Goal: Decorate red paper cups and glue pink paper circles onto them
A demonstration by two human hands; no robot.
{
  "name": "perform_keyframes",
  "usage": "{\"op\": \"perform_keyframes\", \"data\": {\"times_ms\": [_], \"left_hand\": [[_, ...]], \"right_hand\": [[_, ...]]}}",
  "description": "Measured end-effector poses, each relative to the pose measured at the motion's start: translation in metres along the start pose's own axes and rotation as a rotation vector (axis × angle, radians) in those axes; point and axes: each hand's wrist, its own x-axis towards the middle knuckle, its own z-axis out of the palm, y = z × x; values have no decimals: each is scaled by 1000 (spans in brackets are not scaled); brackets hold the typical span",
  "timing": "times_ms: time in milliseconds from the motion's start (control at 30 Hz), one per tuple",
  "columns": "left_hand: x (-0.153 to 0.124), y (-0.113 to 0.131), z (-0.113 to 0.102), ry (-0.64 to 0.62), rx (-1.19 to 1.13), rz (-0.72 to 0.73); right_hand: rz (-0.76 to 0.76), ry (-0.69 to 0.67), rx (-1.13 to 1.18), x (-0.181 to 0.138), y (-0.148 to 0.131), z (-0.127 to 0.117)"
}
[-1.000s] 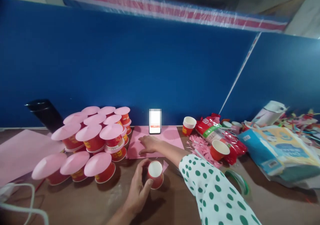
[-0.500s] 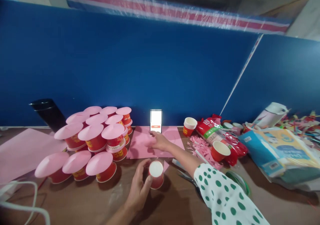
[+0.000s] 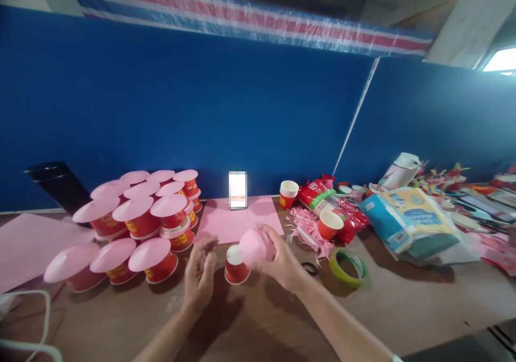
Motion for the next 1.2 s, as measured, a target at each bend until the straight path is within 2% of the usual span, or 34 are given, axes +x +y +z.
{"op": "perform_keyframes", "data": {"times_ms": [100,200,300,500,567,667,800,933,1200], "left_hand": [[4,17,0,6,-73,-134],[1,29,3,-190,-154,-297],[-7,37,7,-341,-169,-366],[-31,38,4,-398,-232,-489],[-41,39,0,-395,-268,-571],[-51,44,-6,-326,-320,-666],[-57,51,-14,-250,-315,-689],[-58,51,-16,-251,-249,-713],[-53,45,-10,-222,-276,-705]], "right_hand": [[35,-37,-69,-26,-9,8],[35,-59,-172,-41,-14,15],[29,-77,-224,-47,-15,19],[29,-134,-193,-57,-11,27],[58,-151,-133,-63,-8,29],[132,-191,58,-71,-3,32],[248,-191,264,-76,3,34],[306,-182,294,-77,9,38],[276,-77,291,-61,8,38]]}}
